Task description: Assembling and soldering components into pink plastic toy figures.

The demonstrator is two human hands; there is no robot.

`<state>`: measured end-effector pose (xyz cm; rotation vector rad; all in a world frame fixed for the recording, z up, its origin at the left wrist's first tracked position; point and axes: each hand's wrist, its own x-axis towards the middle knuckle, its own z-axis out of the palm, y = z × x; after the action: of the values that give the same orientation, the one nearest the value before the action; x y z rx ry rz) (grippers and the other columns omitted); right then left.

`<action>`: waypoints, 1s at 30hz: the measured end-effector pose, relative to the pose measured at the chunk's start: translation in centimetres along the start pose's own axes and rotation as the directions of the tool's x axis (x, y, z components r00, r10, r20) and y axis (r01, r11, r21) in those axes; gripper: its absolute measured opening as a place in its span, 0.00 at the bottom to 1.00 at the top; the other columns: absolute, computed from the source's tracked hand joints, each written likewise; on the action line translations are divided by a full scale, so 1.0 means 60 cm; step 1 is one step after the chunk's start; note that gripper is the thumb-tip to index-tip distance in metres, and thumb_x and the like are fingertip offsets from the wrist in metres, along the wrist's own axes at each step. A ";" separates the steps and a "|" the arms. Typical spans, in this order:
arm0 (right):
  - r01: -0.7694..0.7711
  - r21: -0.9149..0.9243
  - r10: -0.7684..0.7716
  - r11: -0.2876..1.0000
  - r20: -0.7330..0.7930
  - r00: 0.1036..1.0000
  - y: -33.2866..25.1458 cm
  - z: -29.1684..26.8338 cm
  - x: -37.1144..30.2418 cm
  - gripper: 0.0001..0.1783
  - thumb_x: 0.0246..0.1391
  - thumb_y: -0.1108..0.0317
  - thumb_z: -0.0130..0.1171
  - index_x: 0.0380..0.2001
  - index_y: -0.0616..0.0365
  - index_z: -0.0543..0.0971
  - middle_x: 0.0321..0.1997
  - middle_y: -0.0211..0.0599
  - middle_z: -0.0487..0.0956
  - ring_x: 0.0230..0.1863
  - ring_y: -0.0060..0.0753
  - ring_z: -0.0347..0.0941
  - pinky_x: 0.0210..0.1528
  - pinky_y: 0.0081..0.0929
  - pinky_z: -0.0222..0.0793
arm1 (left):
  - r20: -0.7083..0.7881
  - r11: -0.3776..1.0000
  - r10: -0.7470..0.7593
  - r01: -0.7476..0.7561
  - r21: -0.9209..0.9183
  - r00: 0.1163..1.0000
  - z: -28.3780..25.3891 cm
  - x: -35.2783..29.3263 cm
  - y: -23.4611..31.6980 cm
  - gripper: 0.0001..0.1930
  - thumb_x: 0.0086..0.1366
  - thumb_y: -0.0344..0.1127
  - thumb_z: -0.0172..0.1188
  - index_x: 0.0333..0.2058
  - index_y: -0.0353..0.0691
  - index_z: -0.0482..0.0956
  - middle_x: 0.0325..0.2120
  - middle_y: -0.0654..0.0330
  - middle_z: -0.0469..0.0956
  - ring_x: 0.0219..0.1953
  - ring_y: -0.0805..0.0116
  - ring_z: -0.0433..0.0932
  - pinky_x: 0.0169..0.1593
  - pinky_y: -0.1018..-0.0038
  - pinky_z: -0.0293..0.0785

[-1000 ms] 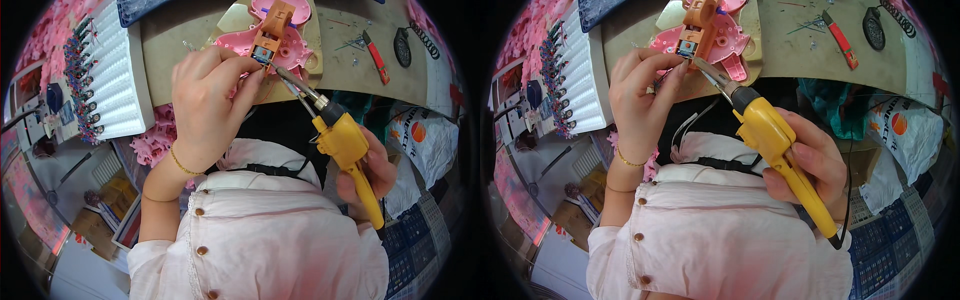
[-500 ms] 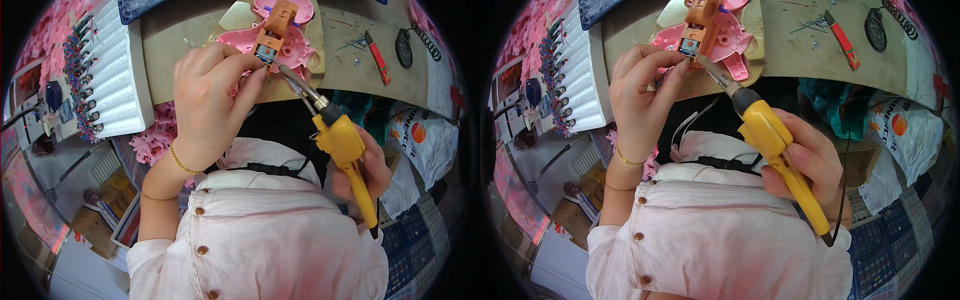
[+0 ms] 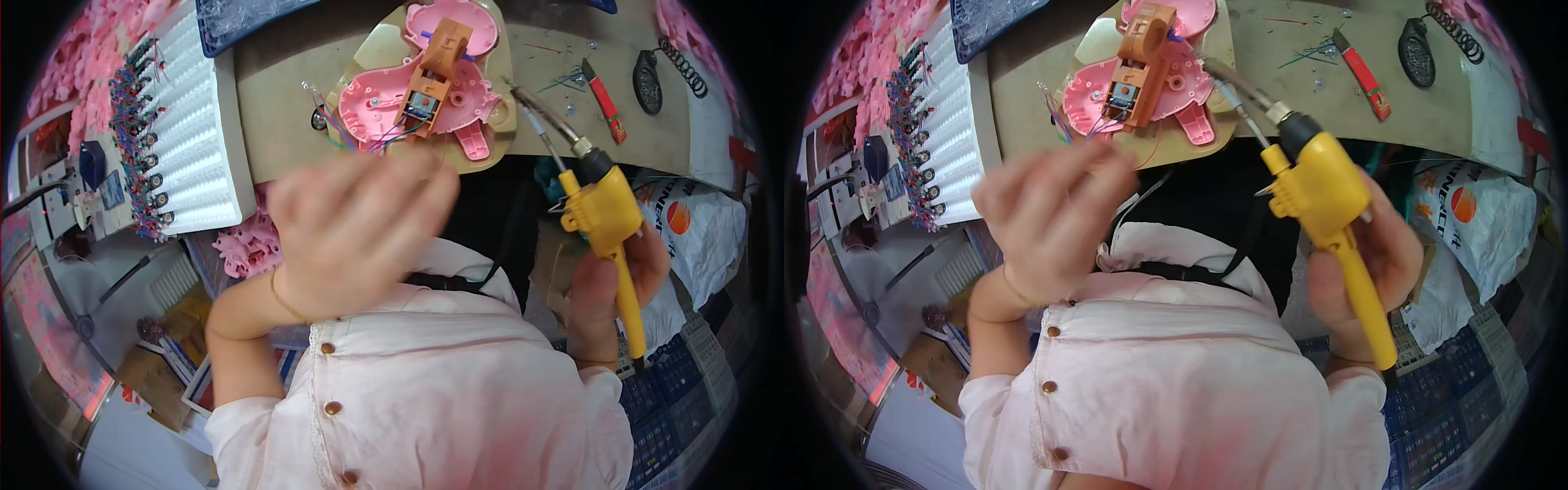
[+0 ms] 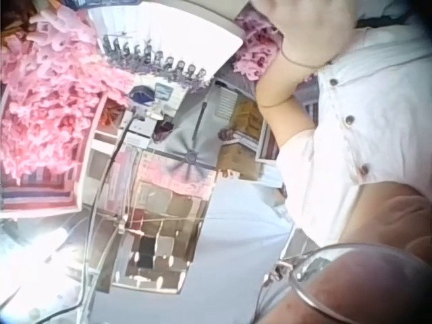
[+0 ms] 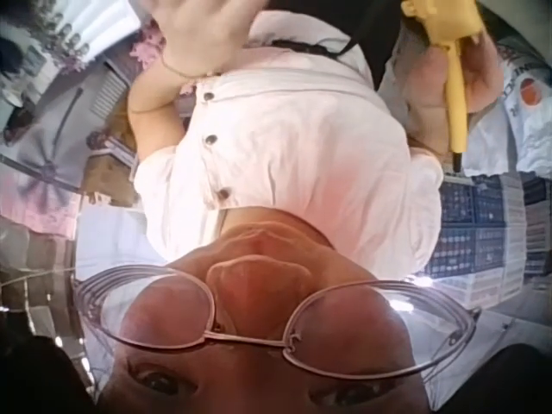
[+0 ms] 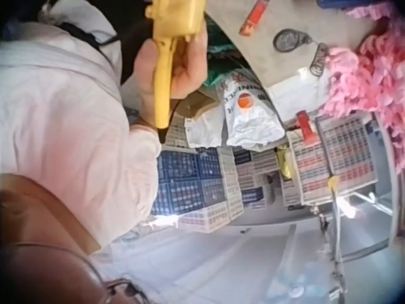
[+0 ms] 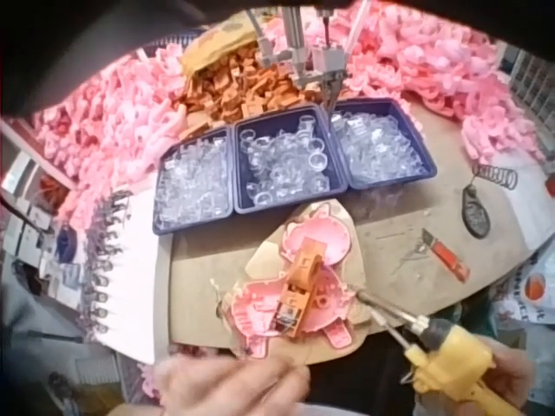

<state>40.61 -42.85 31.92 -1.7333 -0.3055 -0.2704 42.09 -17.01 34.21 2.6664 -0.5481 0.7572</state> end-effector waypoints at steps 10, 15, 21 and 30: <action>0.045 0.001 -0.042 0.999 -0.319 0.947 0.030 -0.034 0.022 0.26 0.53 0.66 0.52 0.53 0.66 0.61 0.51 0.52 0.69 0.49 0.46 0.70 0.45 0.37 0.74 | 0.587 0.941 0.242 -0.335 0.052 0.773 -0.033 0.054 0.026 0.16 0.47 0.33 0.53 0.37 0.38 0.76 0.28 0.67 0.72 0.32 0.71 0.71 0.35 0.75 0.63; -0.003 0.072 0.031 0.997 -0.394 0.919 0.030 -0.062 0.036 0.24 0.54 0.68 0.50 0.52 0.67 0.62 0.50 0.52 0.69 0.48 0.44 0.72 0.44 0.34 0.74 | 0.516 0.999 0.046 -0.043 -0.018 0.855 -0.053 0.126 -0.003 0.10 0.47 0.27 0.58 0.32 0.39 0.75 0.33 0.58 0.75 0.32 0.64 0.74 0.33 0.71 0.67; -0.004 0.219 0.098 0.976 -0.420 0.902 0.027 -0.044 0.060 0.23 0.55 0.68 0.48 0.52 0.67 0.62 0.49 0.53 0.70 0.45 0.42 0.73 0.42 0.31 0.75 | 0.329 0.974 0.026 0.050 -0.219 0.944 0.045 0.127 -0.041 0.06 0.52 0.28 0.59 0.30 0.35 0.76 0.35 0.55 0.75 0.31 0.57 0.76 0.37 0.70 0.72; -0.093 0.294 0.163 0.951 -0.224 0.961 0.028 0.025 0.077 0.26 0.52 0.66 0.51 0.53 0.66 0.61 0.49 0.54 0.70 0.46 0.43 0.73 0.41 0.33 0.75 | 0.280 0.866 -0.329 0.407 -0.292 0.902 0.029 0.050 -0.068 0.04 0.55 0.28 0.60 0.29 0.35 0.76 0.30 0.57 0.74 0.26 0.63 0.73 0.29 0.74 0.70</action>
<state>45.53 -41.43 31.69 -1.4132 -0.0445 -0.3262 46.98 -14.94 33.65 2.4242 -0.1784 0.2257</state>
